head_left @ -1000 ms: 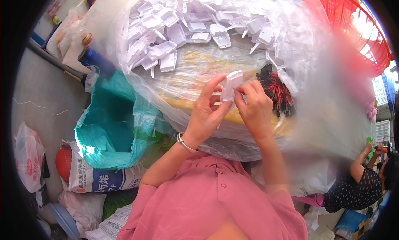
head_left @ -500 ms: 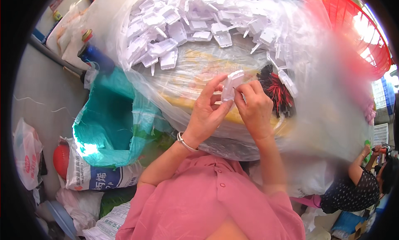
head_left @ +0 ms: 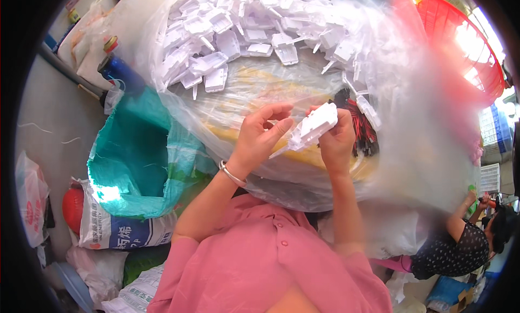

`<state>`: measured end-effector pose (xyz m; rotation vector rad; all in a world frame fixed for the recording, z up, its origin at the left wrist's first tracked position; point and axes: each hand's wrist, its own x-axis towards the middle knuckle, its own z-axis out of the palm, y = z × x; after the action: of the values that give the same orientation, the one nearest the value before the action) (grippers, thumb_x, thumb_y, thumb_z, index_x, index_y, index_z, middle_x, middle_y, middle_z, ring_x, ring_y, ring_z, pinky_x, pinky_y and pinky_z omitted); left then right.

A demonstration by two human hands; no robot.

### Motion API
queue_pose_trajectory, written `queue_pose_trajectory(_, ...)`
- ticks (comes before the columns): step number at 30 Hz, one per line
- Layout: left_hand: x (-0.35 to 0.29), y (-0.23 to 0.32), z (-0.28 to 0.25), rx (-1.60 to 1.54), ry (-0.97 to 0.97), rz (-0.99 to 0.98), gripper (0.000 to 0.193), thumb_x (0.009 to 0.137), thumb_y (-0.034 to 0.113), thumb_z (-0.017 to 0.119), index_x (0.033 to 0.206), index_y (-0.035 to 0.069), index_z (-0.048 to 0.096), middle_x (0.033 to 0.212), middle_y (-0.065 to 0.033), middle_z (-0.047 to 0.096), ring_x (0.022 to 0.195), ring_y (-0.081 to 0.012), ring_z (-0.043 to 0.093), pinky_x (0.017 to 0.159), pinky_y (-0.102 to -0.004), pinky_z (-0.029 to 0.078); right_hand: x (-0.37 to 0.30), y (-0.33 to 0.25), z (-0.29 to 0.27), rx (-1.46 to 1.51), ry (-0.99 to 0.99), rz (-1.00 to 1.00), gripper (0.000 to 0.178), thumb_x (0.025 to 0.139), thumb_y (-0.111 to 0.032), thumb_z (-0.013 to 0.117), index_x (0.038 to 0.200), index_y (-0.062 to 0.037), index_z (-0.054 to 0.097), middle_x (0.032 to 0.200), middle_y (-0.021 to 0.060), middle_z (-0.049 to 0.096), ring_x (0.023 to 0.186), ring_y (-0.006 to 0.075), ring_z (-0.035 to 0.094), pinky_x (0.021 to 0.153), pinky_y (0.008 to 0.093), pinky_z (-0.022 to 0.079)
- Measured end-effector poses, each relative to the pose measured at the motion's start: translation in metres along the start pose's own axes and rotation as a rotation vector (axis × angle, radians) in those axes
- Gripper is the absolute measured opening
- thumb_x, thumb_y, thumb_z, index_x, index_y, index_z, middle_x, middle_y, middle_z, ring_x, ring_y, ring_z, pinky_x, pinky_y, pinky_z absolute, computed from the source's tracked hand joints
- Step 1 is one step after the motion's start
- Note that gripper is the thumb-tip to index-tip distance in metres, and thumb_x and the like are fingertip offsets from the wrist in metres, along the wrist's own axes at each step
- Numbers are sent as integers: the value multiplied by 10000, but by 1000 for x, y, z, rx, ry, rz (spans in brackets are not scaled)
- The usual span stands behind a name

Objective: The person assembles small plastic components by hand, inserting wires into plastic housings.

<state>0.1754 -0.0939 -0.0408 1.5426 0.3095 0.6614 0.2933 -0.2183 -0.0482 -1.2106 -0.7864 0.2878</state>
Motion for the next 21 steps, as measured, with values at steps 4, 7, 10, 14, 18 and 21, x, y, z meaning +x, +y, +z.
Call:
queue_pose_trajectory(4, 9, 8, 6, -26, -120, -61, 222, 865, 81, 620, 1065, -13, 608, 930, -31, 644, 822, -84, 587, 747, -222, 480, -3, -1, 3, 32, -17, -13, 224, 827, 2, 615, 997, -8, 469, 1053, 129, 621, 922, 144, 610, 827, 270, 482)
queue_pose_trajectory(7, 12, 3, 10, -102, -127, -43, 186, 864, 83, 620, 1025, -12, 622, 867, -15, 644, 781, -67, 582, 708, -210, 475, -4, -3, 5, 31, 17, -30, 236, 824, 7, 619, 1003, -9, 466, 1037, 122, 622, 923, 150, 611, 825, 272, 483)
queue_pose_trajectory(10, 13, -2, 14, -31, -110, -8, 143, 871, 85, 609, 978, -10, 622, 831, -4, 632, 773, -48, 572, 669, -198, 463, -3, -3, 5, -82, 58, -33, 253, 820, 17, 619, 1017, -8, 461, 1020, 114, 621, 908, 154, 616, 821, 274, 486)
queue_pose_trajectory(14, 15, 0, 18, 55, -70, -23, 102, 857, 90, 610, 889, -5, 628, 770, -10, 610, 693, -53, 559, 614, -208, 453, 1, -12, 4, -32, -23, 42, 447, 813, -10, 605, 1218, 1, 415, 1089, 113, 581, 1028, 168, 557, 882, 287, 441)
queue_pose_trajectory(18, 20, -7, 16, 123, 9, 4, 94, 861, 80, 591, 868, -13, 606, 804, -15, 592, 687, -55, 540, 609, -206, 445, 5, -19, -18, -206, 243, -42, 388, 780, -46, 618, 1156, -24, 525, 1154, 101, 553, 1115, 185, 499, 964, 330, 353)
queue_pose_trajectory(21, 19, -17, 17, 127, 4, 46, 90, 856, 71, 593, 871, -17, 603, 856, -27, 585, 692, -60, 532, 610, -208, 445, -1, -44, -8, -666, -6, -421, 383, 759, -132, 665, 1114, -43, 554, 1166, 125, 545, 1094, 243, 514, 955, 368, 355)
